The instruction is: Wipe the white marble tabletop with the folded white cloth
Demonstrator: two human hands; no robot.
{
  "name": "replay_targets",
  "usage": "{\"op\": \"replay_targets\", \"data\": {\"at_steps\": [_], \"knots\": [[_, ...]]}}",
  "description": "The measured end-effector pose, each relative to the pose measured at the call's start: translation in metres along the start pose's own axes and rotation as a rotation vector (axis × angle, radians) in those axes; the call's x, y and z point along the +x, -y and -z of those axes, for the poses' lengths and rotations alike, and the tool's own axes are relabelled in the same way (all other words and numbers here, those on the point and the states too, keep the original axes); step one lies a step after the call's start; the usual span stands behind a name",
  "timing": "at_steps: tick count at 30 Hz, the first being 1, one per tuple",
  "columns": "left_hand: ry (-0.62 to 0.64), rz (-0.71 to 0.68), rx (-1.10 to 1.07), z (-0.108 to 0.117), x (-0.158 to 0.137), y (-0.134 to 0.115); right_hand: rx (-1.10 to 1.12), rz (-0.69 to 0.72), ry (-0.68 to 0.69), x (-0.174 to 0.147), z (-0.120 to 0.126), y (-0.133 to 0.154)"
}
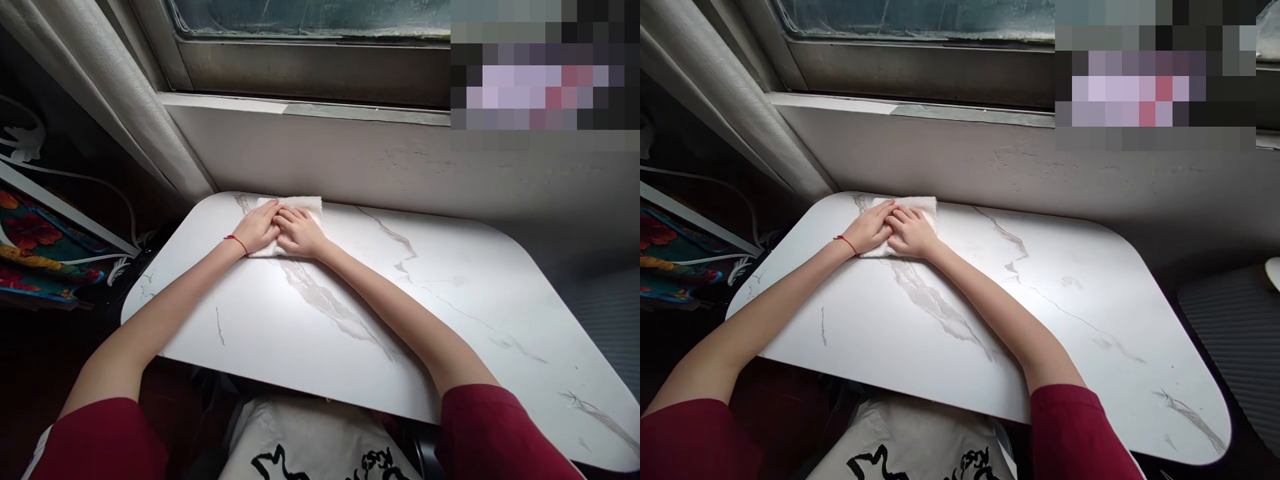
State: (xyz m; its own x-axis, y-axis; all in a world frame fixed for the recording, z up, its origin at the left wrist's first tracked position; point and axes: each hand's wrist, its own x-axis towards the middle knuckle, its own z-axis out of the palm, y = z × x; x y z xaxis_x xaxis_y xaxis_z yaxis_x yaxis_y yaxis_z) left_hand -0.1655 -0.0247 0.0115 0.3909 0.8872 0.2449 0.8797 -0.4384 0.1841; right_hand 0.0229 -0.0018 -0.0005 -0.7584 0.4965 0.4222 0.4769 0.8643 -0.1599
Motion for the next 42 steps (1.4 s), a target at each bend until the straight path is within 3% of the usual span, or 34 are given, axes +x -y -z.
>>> {"op": "replay_targets", "data": {"at_steps": [7, 11, 27, 33, 38, 42], "knots": [[-0.033, 0.047, -0.038, 0.005, 0.006, 0.043, -0.041, -0.068, 0.032, 0.045, -0.019, -0.001], [-0.056, 0.064, -0.043, 0.009, 0.001, 0.051, -0.045, -0.119, 0.017, 0.057, -0.028, 0.008], [0.107, 0.023, 0.228, 0.055, -0.03, 0.002, 0.012, -0.203, -0.034, 0.023, -0.025, 0.077], [0.085, 0.11, 0.233, 0.049, -0.079, -0.013, 0.043, -0.123, -0.027, 0.003, -0.016, 0.11], [-0.083, 0.248, 0.21, 0.042, -0.142, -0.029, 0.073, 0.013, -0.011, -0.014, -0.015, 0.145], [-0.128, 0.293, 0.218, 0.044, -0.189, -0.046, 0.08, 0.115, -0.003, -0.026, -0.013, 0.173]]}}
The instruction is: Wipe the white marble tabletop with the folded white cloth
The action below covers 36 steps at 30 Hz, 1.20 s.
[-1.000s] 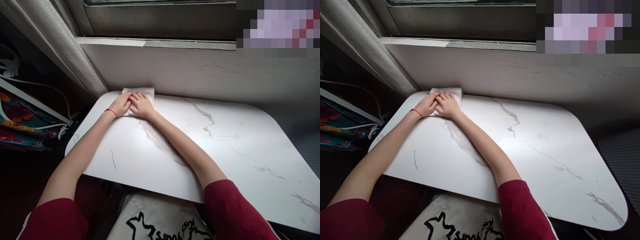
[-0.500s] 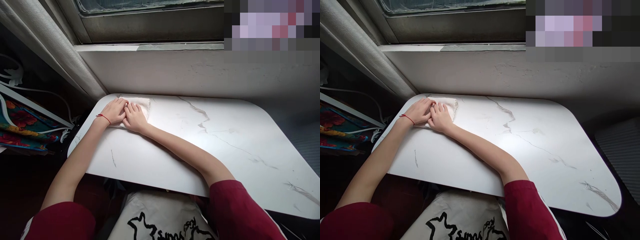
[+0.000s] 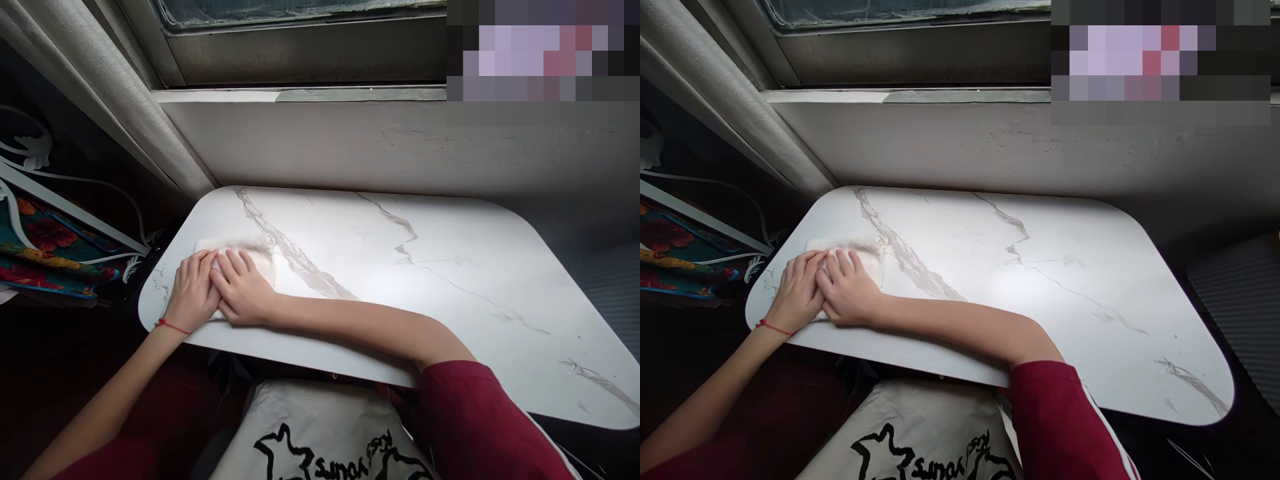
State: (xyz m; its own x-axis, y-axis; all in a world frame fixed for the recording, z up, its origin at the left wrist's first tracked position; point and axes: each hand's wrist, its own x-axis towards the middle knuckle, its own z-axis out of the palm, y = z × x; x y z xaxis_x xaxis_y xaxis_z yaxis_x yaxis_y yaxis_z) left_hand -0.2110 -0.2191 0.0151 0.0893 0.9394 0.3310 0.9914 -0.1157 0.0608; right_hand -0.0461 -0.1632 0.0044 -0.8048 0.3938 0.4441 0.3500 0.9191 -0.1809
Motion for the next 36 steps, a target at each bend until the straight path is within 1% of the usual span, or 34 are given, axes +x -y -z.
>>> {"op": "replay_targets", "data": {"at_steps": [4, 7, 10, 13, 16, 18, 22, 26, 28, 31, 33, 36], "knots": [[-0.045, 0.095, 0.061, 0.009, -0.041, -0.006, 0.009, 0.152, 0.032, -0.003, -0.002, 0.018], [-0.071, 0.139, 0.101, 0.013, -0.058, -0.008, 0.008, 0.257, 0.069, 0.001, -0.005, 0.023], [-0.072, 0.146, 0.108, 0.013, -0.06, -0.002, -0.005, 0.288, 0.084, 0.011, -0.01, 0.022], [-0.064, 0.162, 0.119, 0.01, -0.05, 0.009, -0.019, 0.308, 0.081, 0.026, -0.018, 0.013], [-0.049, 0.195, 0.13, 0.006, -0.028, 0.022, -0.008, 0.34, 0.073, 0.045, -0.027, -0.005], [-0.014, 0.213, 0.128, 0.002, -0.008, 0.031, 0.01, 0.331, 0.062, 0.058, -0.034, -0.02], [0.066, 0.228, 0.143, -0.011, 0.044, 0.049, 0.044, 0.24, 0.051, 0.081, -0.041, -0.053], [0.102, 0.154, 0.14, -0.031, 0.101, 0.06, 0.022, 0.118, 0.054, 0.094, -0.039, -0.092], [0.114, 0.125, 0.116, -0.041, 0.128, 0.058, 0.002, 0.054, 0.055, 0.095, -0.036, -0.112], [0.124, 0.104, 0.077, -0.056, 0.162, 0.047, -0.006, -0.031, 0.041, 0.093, -0.03, -0.143], [0.124, 0.091, 0.056, -0.064, 0.18, 0.037, 0.0, -0.073, 0.022, 0.089, -0.025, -0.161], [0.113, 0.081, 0.036, -0.074, 0.199, 0.022, 0.013, -0.098, 0.018, 0.082, -0.016, -0.183]]}}
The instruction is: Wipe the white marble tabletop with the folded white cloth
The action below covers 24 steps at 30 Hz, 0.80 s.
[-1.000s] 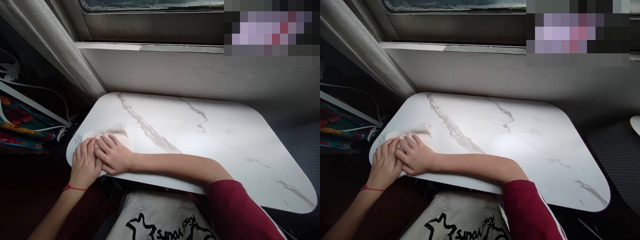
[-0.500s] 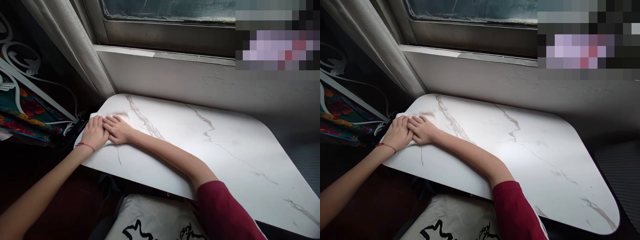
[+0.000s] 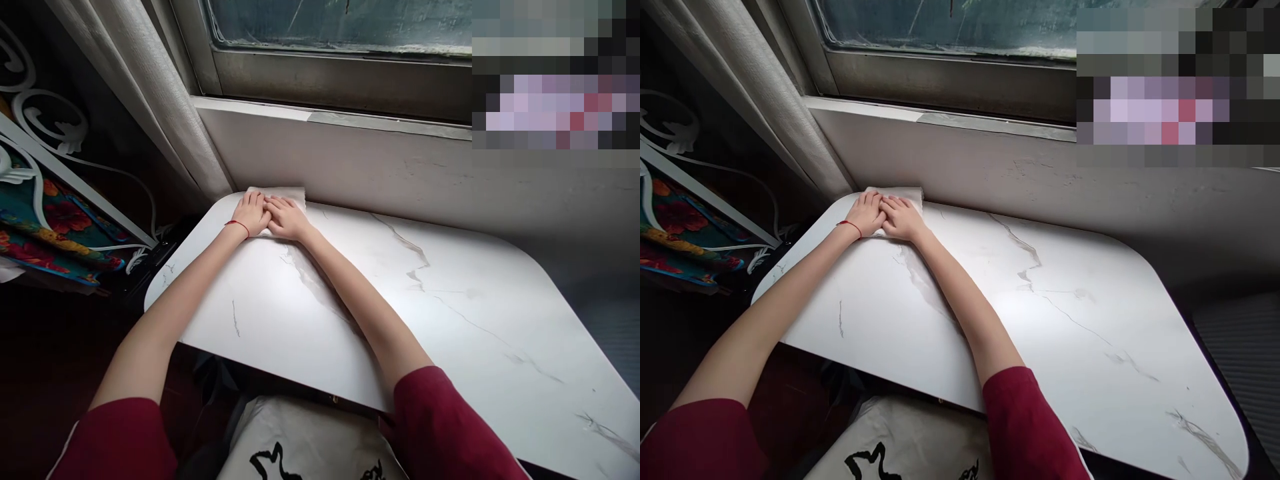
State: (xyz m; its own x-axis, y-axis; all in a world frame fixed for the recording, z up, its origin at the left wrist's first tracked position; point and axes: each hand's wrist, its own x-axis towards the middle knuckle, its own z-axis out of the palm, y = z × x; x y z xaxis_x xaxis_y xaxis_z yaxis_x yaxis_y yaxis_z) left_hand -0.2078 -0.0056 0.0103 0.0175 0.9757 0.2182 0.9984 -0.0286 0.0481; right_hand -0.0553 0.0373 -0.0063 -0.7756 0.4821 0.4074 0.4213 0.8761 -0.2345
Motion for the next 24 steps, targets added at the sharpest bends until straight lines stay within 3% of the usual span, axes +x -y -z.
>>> {"op": "replay_targets", "data": {"at_steps": [6, 12, 18, 24], "knots": [[-0.061, 0.019, -0.036, -0.008, 0.016, -0.021, -0.016, -0.062, -0.007, -0.011, 0.015, -0.017], [-0.066, -0.078, -0.108, -0.005, 0.002, -0.023, -0.09, -0.105, -0.03, -0.031, 0.016, 0.001], [-0.005, -0.253, -0.13, 0.0, -0.023, -0.036, -0.167, -0.173, -0.027, -0.072, 0.019, 0.029], [0.043, -0.395, -0.06, 0.016, -0.053, -0.073, -0.175, -0.142, 0.008, -0.132, 0.045, 0.043]]}}
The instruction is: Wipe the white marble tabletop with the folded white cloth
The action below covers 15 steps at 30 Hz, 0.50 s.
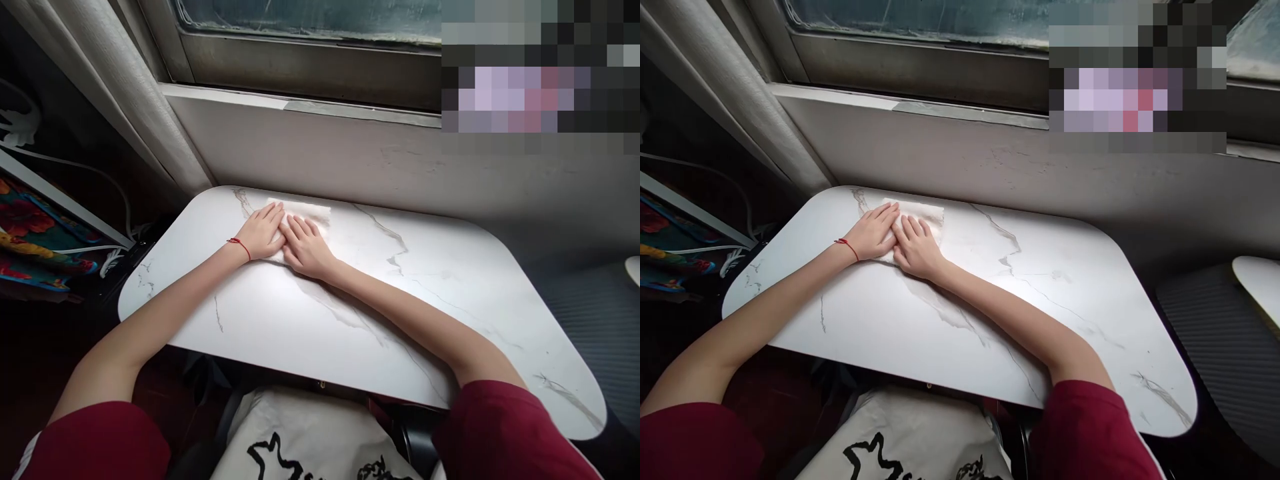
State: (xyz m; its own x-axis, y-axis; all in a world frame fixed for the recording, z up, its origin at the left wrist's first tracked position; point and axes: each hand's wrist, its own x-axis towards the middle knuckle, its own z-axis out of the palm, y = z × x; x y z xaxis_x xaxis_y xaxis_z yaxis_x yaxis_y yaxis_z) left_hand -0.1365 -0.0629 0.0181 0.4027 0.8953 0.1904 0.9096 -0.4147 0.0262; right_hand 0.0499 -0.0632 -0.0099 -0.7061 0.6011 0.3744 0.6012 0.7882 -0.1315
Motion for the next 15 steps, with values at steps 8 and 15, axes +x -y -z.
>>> {"op": "replay_targets", "data": {"at_steps": [8, 15], "knots": [[0.005, -0.378, 0.035, 0.022, -0.016, -0.062, -0.014, -0.028, 0.054, -0.099, 0.045, 0.022], [0.02, -0.583, 0.004, 0.027, -0.044, -0.108, -0.012, -0.086, 0.085, -0.161, 0.064, 0.065]]}}
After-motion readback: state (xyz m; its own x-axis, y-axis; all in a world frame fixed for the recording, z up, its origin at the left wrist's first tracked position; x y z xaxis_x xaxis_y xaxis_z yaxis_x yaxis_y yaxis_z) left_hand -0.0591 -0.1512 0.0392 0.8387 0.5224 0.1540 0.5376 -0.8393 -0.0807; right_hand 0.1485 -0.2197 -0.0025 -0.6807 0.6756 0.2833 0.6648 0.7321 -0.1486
